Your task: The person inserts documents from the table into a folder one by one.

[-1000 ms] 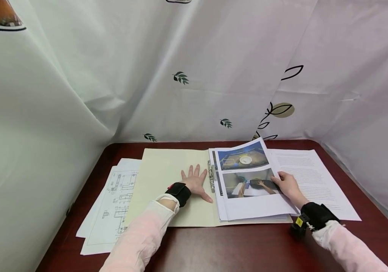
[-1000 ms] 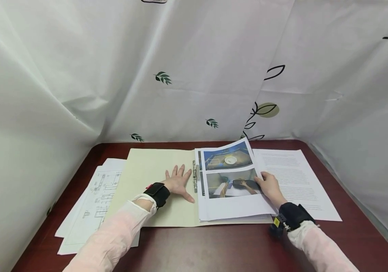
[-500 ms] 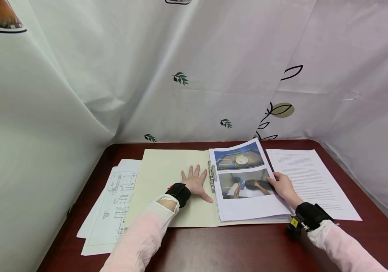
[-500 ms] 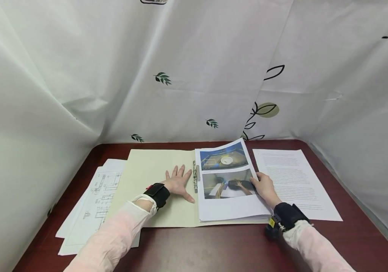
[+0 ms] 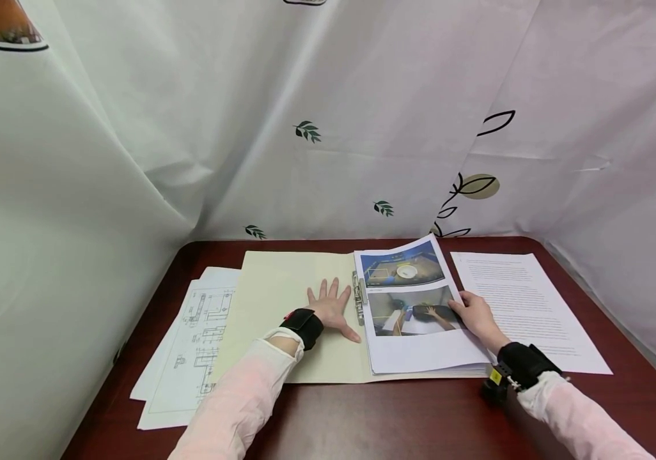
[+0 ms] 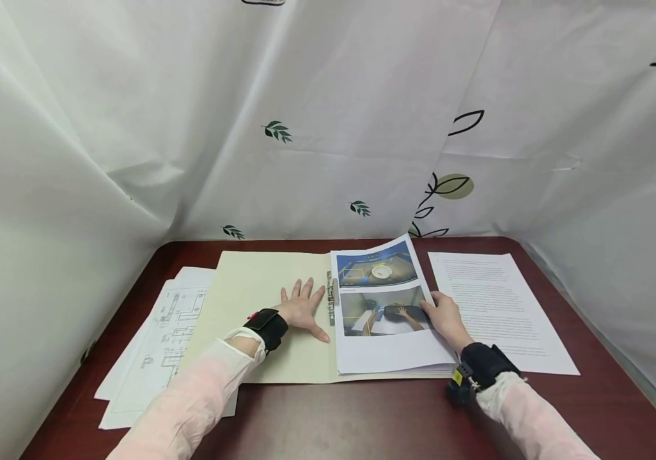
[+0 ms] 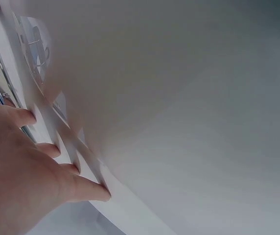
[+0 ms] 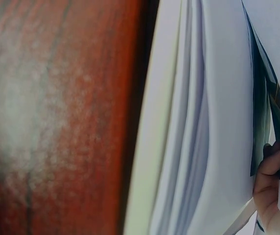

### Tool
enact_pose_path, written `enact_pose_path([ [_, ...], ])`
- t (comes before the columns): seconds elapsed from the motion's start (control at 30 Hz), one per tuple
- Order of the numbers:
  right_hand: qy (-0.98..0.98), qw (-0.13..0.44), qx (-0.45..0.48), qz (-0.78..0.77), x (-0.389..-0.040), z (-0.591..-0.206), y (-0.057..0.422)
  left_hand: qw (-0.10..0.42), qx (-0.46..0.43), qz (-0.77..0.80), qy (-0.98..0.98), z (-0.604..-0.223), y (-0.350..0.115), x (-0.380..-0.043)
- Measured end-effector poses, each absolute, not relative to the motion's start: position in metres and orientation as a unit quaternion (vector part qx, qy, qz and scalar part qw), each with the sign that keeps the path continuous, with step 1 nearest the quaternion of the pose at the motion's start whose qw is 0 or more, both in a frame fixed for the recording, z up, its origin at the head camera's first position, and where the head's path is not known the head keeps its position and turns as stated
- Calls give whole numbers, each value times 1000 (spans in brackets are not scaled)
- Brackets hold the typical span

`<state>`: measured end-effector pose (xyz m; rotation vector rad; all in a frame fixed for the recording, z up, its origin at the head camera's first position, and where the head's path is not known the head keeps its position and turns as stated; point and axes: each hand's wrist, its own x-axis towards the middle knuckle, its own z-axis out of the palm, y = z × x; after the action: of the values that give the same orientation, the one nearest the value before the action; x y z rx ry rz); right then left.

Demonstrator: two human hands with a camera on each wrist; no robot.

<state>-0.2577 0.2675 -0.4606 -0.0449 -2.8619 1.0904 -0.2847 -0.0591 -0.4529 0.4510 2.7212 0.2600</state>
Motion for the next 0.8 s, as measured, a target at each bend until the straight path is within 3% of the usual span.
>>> enact_pose_path([
  [0.8,-938,11,8,346,-253,-458,264,182,163,90,966,-446,-60,-279],
])
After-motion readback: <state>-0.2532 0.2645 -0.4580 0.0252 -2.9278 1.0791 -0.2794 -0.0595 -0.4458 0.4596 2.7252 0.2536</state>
